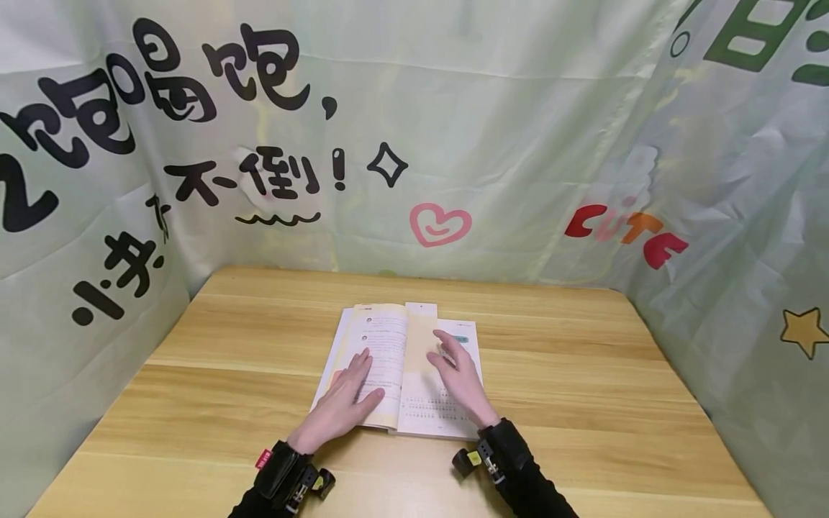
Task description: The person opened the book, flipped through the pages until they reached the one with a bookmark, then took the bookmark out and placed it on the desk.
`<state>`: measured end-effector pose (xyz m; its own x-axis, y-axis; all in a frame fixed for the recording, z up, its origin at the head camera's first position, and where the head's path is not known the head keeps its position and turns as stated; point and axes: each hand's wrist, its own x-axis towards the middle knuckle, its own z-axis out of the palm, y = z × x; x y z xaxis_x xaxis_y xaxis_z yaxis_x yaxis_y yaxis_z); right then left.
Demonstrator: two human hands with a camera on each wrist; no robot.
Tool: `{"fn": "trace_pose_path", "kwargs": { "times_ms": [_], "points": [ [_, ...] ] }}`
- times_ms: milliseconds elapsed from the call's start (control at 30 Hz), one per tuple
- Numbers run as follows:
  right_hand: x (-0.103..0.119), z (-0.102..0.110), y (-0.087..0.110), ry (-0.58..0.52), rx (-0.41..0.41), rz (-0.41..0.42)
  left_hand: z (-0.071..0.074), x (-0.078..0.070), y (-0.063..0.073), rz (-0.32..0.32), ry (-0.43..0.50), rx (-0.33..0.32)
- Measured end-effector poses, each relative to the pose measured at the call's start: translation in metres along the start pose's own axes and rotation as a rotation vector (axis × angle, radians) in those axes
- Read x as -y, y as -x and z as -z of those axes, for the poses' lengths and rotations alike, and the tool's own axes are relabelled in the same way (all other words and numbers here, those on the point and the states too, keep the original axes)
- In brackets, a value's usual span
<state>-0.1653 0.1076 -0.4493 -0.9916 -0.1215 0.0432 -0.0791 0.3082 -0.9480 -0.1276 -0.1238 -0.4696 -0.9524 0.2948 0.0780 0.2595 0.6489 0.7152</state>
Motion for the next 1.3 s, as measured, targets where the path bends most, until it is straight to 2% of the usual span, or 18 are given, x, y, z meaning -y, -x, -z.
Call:
{"fn": "trace_pose_path", "kwargs": {
  "times_ms": [267,733,1300],
  "points": [
    [0.002,0.001,-0.003,0.0,-0.01,-0.073,0.0,0.0,0.0,0.002,-0.004,-0.002],
    [0.004,0.004,-0.008,-0.192,0.02,-0.185,0.001,-0.002,0.002,0.002,-0.002,0.005],
    [0.002,0.011,-0.012,-0.447,0.06,-0.183,0.002,-0.004,0.002,0.005,-0.005,0.006]
  ]
}}
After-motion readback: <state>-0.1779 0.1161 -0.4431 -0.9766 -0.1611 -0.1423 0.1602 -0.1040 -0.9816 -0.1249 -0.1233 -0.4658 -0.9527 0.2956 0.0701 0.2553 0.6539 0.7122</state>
